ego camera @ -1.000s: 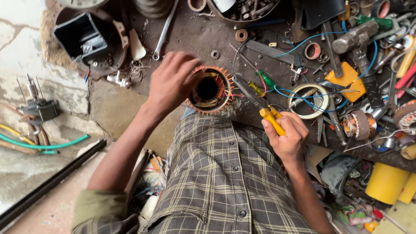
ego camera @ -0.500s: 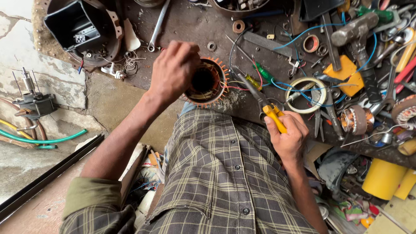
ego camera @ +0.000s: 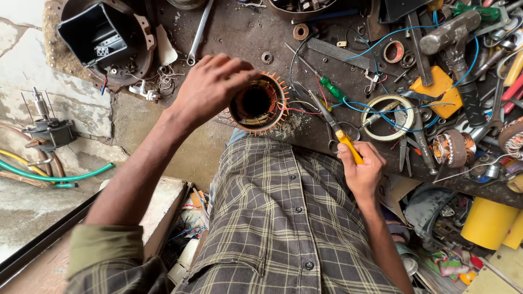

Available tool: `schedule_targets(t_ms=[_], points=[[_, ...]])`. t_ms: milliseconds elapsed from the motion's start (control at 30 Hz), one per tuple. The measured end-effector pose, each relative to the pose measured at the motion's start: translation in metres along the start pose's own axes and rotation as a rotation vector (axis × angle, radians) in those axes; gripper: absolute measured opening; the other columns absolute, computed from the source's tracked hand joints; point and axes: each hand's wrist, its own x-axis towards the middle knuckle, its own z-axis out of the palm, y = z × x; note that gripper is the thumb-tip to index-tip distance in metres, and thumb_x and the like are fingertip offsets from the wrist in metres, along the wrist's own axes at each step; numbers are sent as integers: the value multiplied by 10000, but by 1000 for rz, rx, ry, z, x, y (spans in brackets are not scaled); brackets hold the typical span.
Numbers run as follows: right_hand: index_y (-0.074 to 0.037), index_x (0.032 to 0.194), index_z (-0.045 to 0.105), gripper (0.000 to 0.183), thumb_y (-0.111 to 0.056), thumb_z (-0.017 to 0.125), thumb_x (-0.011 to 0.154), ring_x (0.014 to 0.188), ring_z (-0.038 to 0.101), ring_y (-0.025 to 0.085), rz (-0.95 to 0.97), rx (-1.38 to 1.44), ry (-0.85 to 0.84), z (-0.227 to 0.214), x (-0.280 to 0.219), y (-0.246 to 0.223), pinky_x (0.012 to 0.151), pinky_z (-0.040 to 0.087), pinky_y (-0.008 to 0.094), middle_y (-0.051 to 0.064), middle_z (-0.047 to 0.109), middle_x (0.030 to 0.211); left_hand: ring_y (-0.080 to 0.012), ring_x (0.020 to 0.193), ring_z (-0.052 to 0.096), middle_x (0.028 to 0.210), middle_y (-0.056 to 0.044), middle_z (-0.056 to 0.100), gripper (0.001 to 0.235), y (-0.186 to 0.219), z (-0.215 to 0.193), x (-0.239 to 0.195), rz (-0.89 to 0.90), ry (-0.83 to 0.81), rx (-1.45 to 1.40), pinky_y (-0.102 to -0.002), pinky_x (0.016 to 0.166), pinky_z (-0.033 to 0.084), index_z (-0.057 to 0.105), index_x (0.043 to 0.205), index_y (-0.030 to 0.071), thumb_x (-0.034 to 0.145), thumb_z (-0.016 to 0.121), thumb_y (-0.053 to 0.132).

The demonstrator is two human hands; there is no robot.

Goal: The person works on a motor stator, using shears to cut wires and pliers to adjust internal components. They repeatedly insert and remove a small white plastic piece into the stator while manipulating copper windings and wires.

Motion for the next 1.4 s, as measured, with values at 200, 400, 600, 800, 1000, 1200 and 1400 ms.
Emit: schedule_targets(t_ms=[200,400,600,800,1000,1200,1400], points=[[13,884,661,309,-246,808,967,753,651,281,-63,-74,19,7,0,4,681,502,373,146,676,870,-212,1063,643,1322,-62,675,302,6,-15,2,78,37,-71,-381,797,583,738,1213,167,953,710,317],[5,875,668,303,-250,818,940,796,660,324,-99,-187,16,13,-8,9,705,523,423,165,678,891,-201,1021,670,1209,13,715,109,13,-13,4,-187,79,-284,-366,803,590,715,1017,112,988,710,217],[-4,825,668,329,-270,848,895,835,684,332,-108,-286,-67,28,-18,6,731,545,435,164,689,866,-223,983,678,1179,-65,691,110,16,-4,5,-317,273,-597,-353,828,572,652,1094,29,1026,700,102],[-1,955,707,215,-171,811,875,1087,671,358,-264,-351,-74,49,-18,-4,933,530,452,153,728,1044,-250,895,658,1038,-74,730,71,-14,5,16,-78,220,-584,-422,762,515,687,1044,51,975,696,61],[-8,1085,687,133,1,705,954,1219,653,343,-266,-265,19,67,-15,9,1093,493,464,148,711,1206,-198,1026,737,1104,-74,732,152,-29,11,23,-179,13,-1060,-372,930,616,654,1129,30,1079,684,171],[22,1335,630,380,11,693,961,1150,572,395,78,-383,51,48,-32,52,1001,467,506,188,635,1233,-277,1096,698,1189,-106,711,258,-41,0,21,141,17,-641,-423,935,563,717,1193,81,1010,752,258],[-5,1341,618,366,10,692,983,1215,560,403,-46,-458,100,63,-43,61,1038,463,498,188,598,1331,-166,1006,742,1231,2,719,160,-56,-1,32,247,-160,-611,-306,831,618,757,1166,194,1027,734,267]])
